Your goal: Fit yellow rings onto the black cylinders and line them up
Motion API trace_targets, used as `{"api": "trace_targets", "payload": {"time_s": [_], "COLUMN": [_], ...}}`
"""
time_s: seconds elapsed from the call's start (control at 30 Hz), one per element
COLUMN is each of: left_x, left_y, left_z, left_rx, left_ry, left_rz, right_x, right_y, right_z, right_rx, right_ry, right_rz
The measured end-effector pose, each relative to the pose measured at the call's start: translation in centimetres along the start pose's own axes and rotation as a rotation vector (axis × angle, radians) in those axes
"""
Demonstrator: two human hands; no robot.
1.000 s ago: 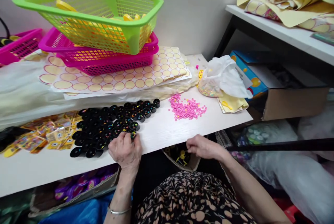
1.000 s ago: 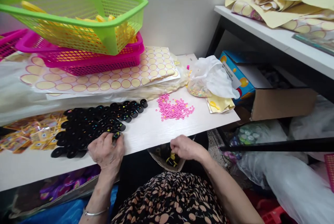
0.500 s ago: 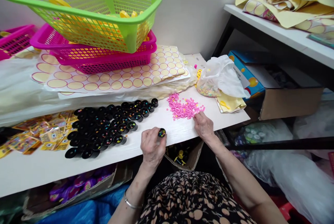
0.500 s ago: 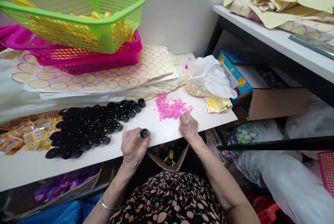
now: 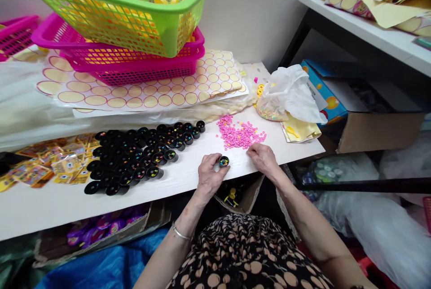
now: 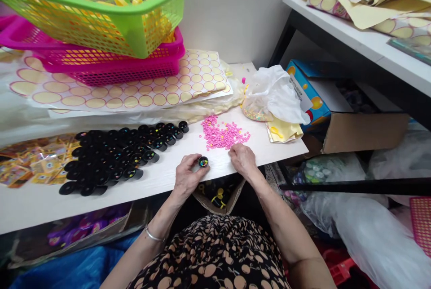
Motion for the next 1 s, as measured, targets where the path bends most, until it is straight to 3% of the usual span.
{"api": "trace_targets", "payload": {"time_s": [0.23,0.37,0.6,0.67,0.83,1.0], "left_x": [0.1,0.1,0.2,0.3,0.4,0.5], "left_y": [-0.3,-0.4,-0.4,-0.4,-0.6,-0.6], "left_z": [-0.4,-0.3,-0.4,-0.3,-0.4,-0.6], "left_rx": [-0.054,-0.060,-0.054,-0.053,-0.079,-0.094], "left_ry": [-0.023,-0.021,-0.009,-0.003,-0.014,-0.033], "left_rz": [0.033,0.046,0.047,0.039,0.048,0.071], "right_x": [-0.8,-0.6,0.6,0.9,1.8,1.9], "right_y": [0.1,0.3,-0.1,-0.1,0.0,-0.6], "right_z": [0.3,0.2,0.9,1.9,7.2,9.9], "right_rx": [0.134,0.116,0.111,0.086,-0.137,0.015], "right_ry": [-0.007,-0.011,0.130,0.192,0.521,0.603], "right_rz": [0.114,0.023,-0.047,-0.085,-0.126,-0.053]}}
Point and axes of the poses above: each hand's wrist, its own x-axis away from the middle knuckle, its own y-axis out of the back of the hand, z = x × y, the point moved 7 cm from there along -x, towards the middle knuckle, and after that the axes turned 13 degrees about y, right-handed, at the moved point
